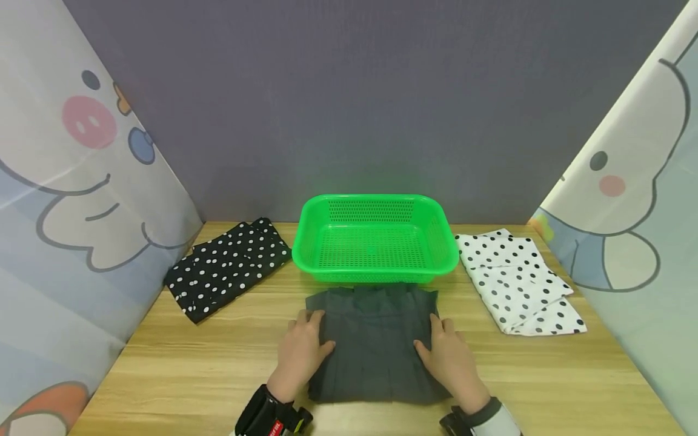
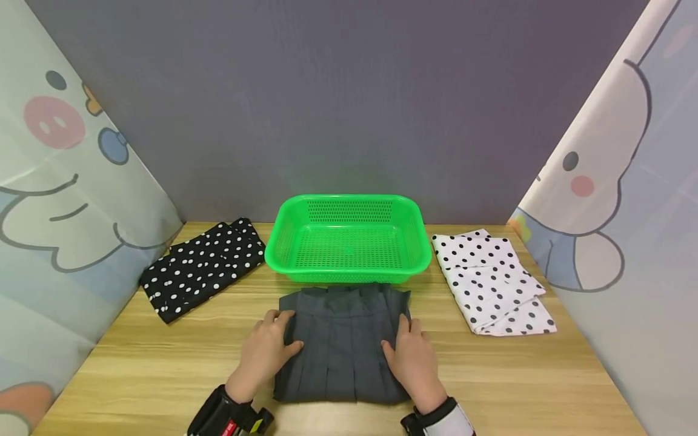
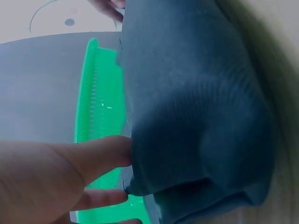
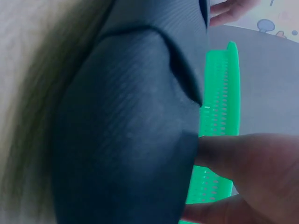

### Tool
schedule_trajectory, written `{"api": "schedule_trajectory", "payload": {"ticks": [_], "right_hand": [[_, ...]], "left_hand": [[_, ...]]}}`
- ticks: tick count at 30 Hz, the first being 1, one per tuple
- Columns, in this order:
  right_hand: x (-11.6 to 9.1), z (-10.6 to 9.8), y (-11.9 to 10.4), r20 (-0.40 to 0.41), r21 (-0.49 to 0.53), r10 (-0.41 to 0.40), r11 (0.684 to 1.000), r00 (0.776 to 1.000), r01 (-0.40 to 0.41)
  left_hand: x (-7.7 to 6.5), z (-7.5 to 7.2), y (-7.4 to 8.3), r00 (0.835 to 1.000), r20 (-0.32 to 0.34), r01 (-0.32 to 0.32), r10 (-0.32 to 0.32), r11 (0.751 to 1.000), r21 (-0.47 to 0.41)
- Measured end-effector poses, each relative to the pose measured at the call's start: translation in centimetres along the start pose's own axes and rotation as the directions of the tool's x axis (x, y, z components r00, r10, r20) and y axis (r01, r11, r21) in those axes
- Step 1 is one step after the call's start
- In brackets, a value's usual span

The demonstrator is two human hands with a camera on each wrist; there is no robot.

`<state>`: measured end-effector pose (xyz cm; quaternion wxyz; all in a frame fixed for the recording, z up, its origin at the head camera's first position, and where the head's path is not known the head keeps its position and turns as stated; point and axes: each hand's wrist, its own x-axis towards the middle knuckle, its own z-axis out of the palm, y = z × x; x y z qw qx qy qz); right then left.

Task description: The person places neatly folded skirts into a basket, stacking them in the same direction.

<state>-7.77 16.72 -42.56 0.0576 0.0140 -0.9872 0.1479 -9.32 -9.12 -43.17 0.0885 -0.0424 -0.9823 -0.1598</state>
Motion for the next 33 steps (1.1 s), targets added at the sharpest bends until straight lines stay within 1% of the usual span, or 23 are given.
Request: {"api": "schedule_trajectory", "payload": {"ticks": [2,7,9,12,15,18,22,24,29,33], "right_hand": [[0.1,0.1,0.0,0.019,0.002,0.003,1.0,1.0,-0.004],[0.6,0.5,-0.1,0.096,0.016,0.034,0.999,0.995,-0.036],[0.9,0.7,-0.1,0.12,0.018,0.048,0.999,0.992,-0.051],[1.2,0.9,-0.1,0.133,0.022,0.056,0.998,0.99,-0.06],[1.4,0.9,0.0,0.135,0.035,0.047,0.998,0.99,-0.052],[1.5,0.9,0.1,0.145,0.056,0.045,0.997,0.988,-0.054],[1.4,0.8,0.2,0.159,0.045,0.062,0.997,0.985,-0.07],[1.4,0.8,0.2,0.163,0.032,0.068,0.997,0.984,-0.074],[1.6,0.9,-0.1,0.185,0.031,0.06,0.997,0.981,-0.067],[1.8,1.1,-0.3,0.196,0.048,0.045,0.997,0.98,-0.055]], "left_hand": [[0.1,0.2,-0.2,1.0,0.019,0.019,-0.019,1.0,-0.002],[0.4,0.6,-0.3,0.995,0.083,0.06,-0.059,0.998,-0.008],[0.4,0.8,-0.3,0.993,0.095,0.066,-0.065,0.998,-0.007],[0.5,1.0,-0.1,0.994,0.094,0.058,-0.057,0.998,-0.003],[0.6,1.0,0.2,0.995,0.091,0.049,-0.049,0.999,0.002],[0.6,1.0,0.3,0.993,0.1,0.056,-0.056,0.998,0.011],[0.8,0.9,0.4,0.99,0.119,0.07,-0.072,0.997,0.019],[0.8,0.9,0.5,0.99,0.123,0.067,-0.07,0.997,0.024],[0.9,0.7,0.7,0.994,0.107,0.032,-0.035,0.999,0.029],[1.2,0.9,1.0,0.995,0.1,0.014,-0.013,1.0,-0.013]]}}
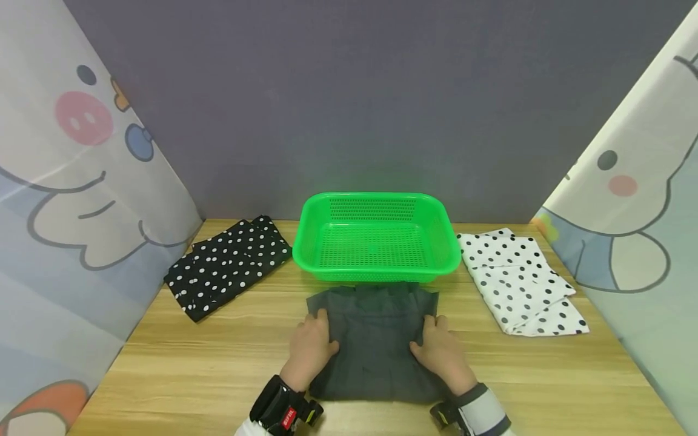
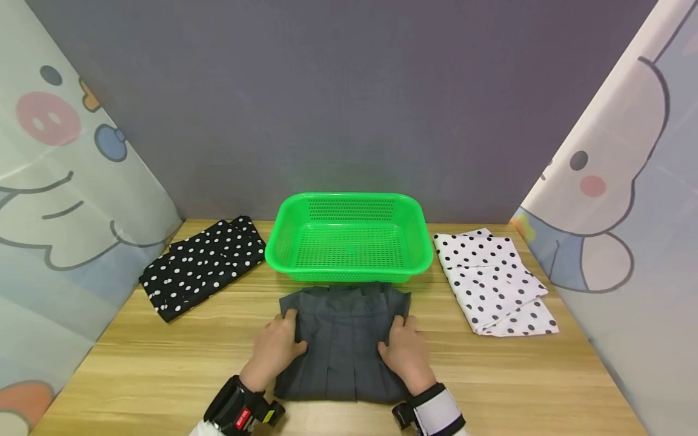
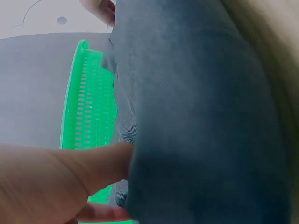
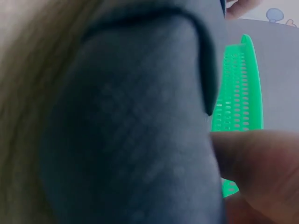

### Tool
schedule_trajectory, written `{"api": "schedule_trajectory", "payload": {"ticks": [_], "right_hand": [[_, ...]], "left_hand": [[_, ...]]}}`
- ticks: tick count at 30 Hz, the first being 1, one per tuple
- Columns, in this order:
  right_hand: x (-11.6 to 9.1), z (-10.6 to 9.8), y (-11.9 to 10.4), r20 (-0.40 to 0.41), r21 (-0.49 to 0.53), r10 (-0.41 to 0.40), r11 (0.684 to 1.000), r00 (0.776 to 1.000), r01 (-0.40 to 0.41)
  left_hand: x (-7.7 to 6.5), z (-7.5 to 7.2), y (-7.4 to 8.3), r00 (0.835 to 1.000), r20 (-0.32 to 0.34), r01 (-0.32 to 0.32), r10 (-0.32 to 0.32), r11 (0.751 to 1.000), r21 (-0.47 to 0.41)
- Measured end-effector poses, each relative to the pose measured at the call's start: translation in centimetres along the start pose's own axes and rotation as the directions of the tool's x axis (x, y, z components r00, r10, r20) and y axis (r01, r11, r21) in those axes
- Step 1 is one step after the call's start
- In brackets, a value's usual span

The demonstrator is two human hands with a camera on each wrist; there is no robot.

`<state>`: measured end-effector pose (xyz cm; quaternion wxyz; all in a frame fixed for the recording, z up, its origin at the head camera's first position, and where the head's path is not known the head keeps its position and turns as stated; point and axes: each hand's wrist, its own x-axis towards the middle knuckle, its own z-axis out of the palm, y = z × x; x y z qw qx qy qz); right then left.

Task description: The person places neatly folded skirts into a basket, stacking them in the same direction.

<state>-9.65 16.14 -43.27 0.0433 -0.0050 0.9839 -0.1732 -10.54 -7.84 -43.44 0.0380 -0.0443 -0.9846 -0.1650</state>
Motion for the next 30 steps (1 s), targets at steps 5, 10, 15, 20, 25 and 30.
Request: {"api": "schedule_trajectory", "payload": {"ticks": [5,10,15,20,25,30], "right_hand": [[0.4,0.4,0.2,0.012,0.054,-0.031,0.998,0.999,0.03],[0.7,0.6,0.0,0.041,0.092,-0.035,0.995,0.999,0.031],[0.6,1.1,-0.1,0.018,0.142,-0.04,0.989,0.999,0.037],[0.0,1.0,0.2,-0.017,0.239,-0.04,0.97,0.999,0.043],[-1.3,0.7,0.3,-0.069,0.307,-0.039,0.95,0.997,0.058],[-2.5,0.5,0.3,-0.165,0.288,-0.056,0.952,0.985,0.102]], "left_hand": [[0.3,0.2,0.2,1.0,0.021,0.006,-0.004,0.996,-0.083],[0.7,0.0,0.4,0.996,0.082,0.035,-0.022,0.986,-0.162],[0.8,0.0,0.3,0.994,0.107,0.047,-0.024,0.975,-0.218],[0.5,0.1,-0.1,0.995,0.096,0.043,-0.017,0.96,-0.277],[-0.8,-0.6,0.1,1.0,0.029,0.004,0.005,0.953,-0.304],[-2.6,-1.4,0.5,0.999,-0.046,-0.018,0.004,0.953,-0.301]]}}
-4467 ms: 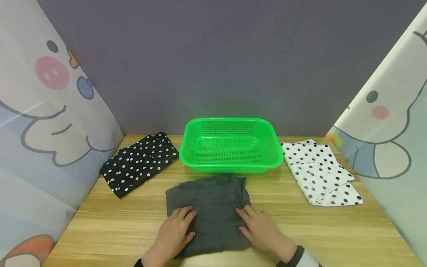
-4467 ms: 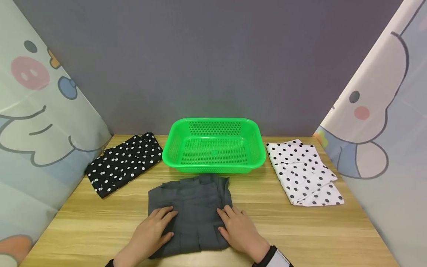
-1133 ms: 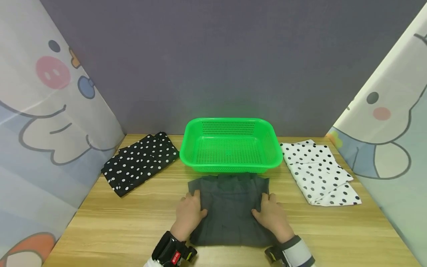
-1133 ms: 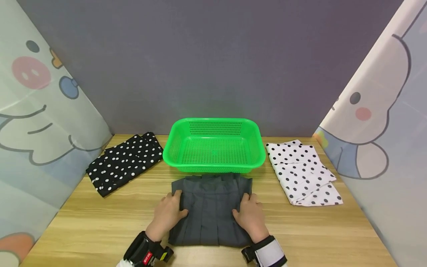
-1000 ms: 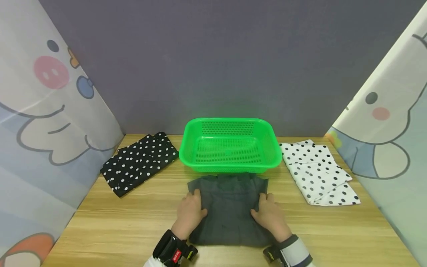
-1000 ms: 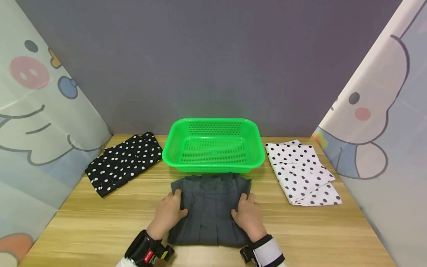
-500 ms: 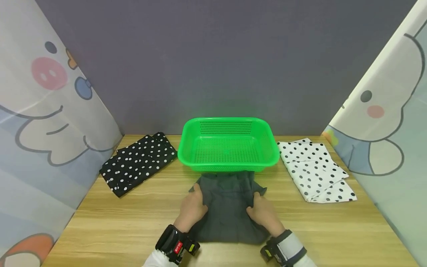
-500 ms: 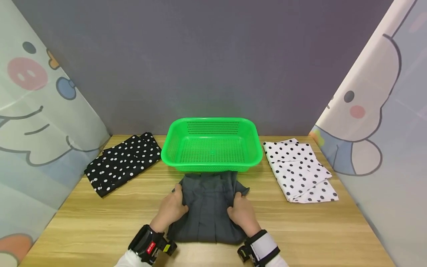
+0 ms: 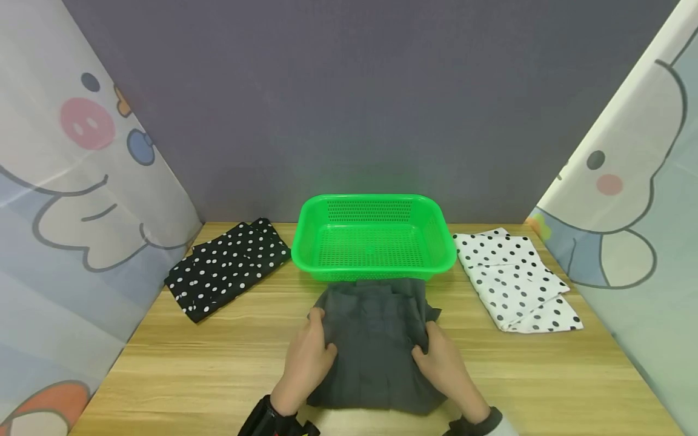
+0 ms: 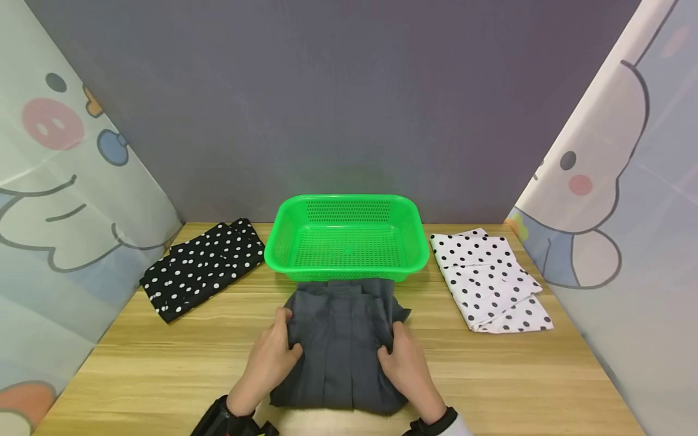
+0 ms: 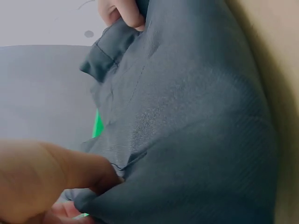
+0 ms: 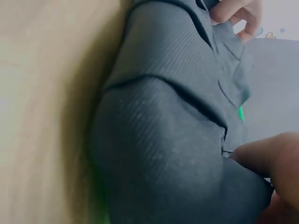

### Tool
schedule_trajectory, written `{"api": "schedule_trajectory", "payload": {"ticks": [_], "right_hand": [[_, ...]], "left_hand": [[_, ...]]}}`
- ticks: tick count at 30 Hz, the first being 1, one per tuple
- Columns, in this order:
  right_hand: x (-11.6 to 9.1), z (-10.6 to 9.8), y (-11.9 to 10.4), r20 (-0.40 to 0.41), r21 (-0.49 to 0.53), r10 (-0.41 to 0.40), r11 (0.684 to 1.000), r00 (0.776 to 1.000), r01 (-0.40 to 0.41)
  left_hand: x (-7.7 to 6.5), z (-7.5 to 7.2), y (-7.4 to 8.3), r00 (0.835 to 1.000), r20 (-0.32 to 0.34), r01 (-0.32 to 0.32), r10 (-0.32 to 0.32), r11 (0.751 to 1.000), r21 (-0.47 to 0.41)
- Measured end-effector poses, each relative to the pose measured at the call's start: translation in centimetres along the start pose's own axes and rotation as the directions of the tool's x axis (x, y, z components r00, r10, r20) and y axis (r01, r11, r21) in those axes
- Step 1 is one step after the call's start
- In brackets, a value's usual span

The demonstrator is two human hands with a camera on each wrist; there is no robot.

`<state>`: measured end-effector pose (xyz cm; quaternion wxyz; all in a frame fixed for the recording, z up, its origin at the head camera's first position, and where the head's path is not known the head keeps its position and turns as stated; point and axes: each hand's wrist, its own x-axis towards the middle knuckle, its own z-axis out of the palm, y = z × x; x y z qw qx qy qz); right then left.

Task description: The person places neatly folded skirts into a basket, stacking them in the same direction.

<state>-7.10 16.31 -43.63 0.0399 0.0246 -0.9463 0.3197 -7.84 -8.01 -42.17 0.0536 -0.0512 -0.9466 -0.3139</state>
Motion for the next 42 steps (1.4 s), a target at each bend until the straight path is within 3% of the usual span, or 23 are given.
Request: {"api": "schedule_trajectory", "payload": {"ticks": [8,14,22,26,31,42], "right_hand": [[-1.6,-0.5,-0.5,-0.133,-0.035,-0.053,0.998,0.99,0.049],[-1.3,-1.2,-0.9,-0.198,-0.06,-0.101,0.994,0.975,0.091],[0.9,-2.4,-1.4,-0.242,-0.039,-0.153,0.988,0.958,0.148],[2.3,-3.2,-1.8,-0.253,-0.04,-0.173,0.985,0.952,0.169],[3.8,-4.3,-2.4,-0.234,-0.046,-0.178,0.984,0.956,0.172],[8.1,-7.4,-3.6,-0.17,-0.119,-0.197,0.977,0.966,0.178]], "left_hand": [[-1.8,-0.9,0.9,0.996,-0.08,-0.022,0.024,0.999,0.028],[-1.4,-1.3,1.2,0.994,-0.105,-0.039,0.039,0.999,0.008],[0.9,-2.1,1.8,0.983,-0.16,-0.095,0.094,0.995,0.004],[2.3,-2.5,2.2,0.981,-0.166,-0.094,0.096,0.995,0.022],[4.1,-3.3,2.8,0.983,-0.159,-0.089,0.095,0.995,0.044],[9.1,-4.8,4.2,0.973,-0.168,-0.148,0.159,0.986,0.075]]}}
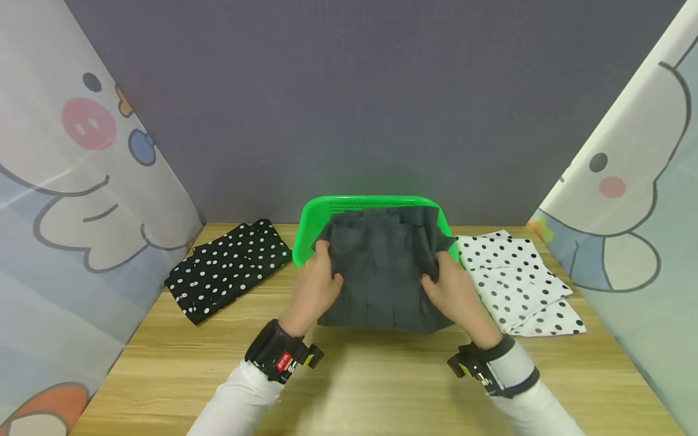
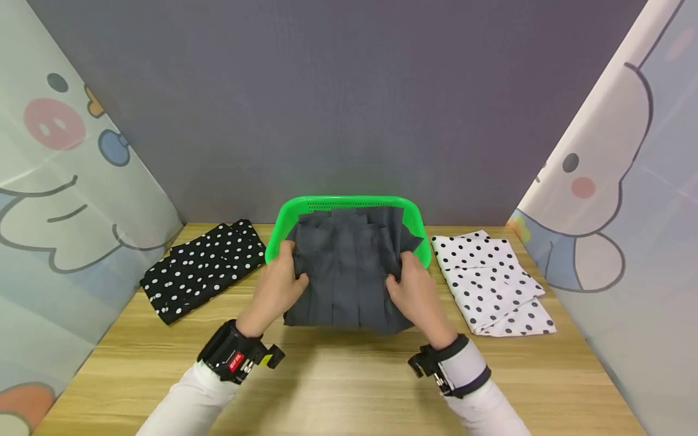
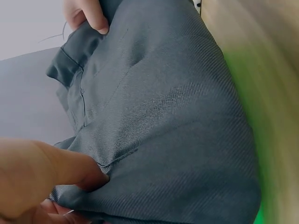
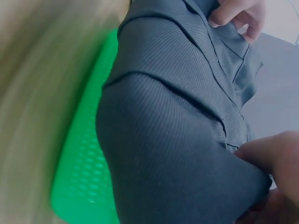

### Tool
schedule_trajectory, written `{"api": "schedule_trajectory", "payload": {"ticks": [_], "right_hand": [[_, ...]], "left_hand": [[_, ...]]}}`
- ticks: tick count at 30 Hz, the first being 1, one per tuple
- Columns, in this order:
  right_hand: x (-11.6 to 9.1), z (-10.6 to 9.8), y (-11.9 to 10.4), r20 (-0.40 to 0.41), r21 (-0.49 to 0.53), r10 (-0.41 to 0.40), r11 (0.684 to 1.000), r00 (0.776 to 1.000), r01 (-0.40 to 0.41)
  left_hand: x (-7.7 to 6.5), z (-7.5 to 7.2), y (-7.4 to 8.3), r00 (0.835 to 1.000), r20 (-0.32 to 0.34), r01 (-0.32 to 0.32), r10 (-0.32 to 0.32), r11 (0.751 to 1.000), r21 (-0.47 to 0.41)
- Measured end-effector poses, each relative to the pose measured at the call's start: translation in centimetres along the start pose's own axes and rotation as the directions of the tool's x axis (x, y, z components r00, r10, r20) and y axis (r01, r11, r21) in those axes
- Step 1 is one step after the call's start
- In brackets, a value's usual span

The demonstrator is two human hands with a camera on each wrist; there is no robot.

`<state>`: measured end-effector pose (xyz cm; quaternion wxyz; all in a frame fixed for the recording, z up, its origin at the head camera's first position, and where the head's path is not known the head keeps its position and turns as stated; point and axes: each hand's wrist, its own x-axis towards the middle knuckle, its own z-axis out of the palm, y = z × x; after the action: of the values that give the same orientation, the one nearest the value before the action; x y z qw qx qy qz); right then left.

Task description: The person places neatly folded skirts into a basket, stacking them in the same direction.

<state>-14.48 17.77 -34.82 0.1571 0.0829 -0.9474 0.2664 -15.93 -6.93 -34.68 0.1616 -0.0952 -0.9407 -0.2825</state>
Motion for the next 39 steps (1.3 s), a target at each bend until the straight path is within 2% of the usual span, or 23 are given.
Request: {"api": "schedule_trajectory", "payload": {"ticks": [6,11,17,22,27,34,39], "right_hand": [[2.9,-1.0,-0.3,0.031,0.0,0.016,1.0,0.999,-0.016],[5.1,-1.5,-0.3,0.029,0.002,0.007,1.0,1.0,-0.007],[7.7,-1.7,-0.1,0.059,0.017,0.028,0.999,0.998,-0.029],[9.6,-1.4,0.2,0.104,0.0,0.076,0.997,0.992,-0.076],[11.1,-0.6,0.7,0.159,-0.02,0.119,0.993,0.98,-0.118],[12.7,0.4,1.4,0.264,-0.053,0.153,0.988,0.952,-0.144],[13.5,1.2,1.9,0.32,-0.08,0.172,0.985,0.932,-0.154]], "left_hand": [[3.0,-0.7,0.6,0.999,-0.032,-0.009,0.011,0.999,0.04],[5.5,-1.3,1.0,1.0,-0.016,0.012,-0.01,0.997,0.071],[8.1,-1.3,1.0,1.0,-0.009,-0.01,0.011,0.997,0.079],[9.8,-0.7,0.8,1.0,0.003,-0.005,0.005,0.995,0.104],[11.1,0.3,0.4,0.998,0.051,0.029,-0.036,0.992,0.123],[12.6,1.8,-0.2,0.979,0.155,0.112,-0.132,0.985,0.13],[13.5,2.7,-0.5,0.966,0.197,0.139,-0.167,0.979,0.146]]}}
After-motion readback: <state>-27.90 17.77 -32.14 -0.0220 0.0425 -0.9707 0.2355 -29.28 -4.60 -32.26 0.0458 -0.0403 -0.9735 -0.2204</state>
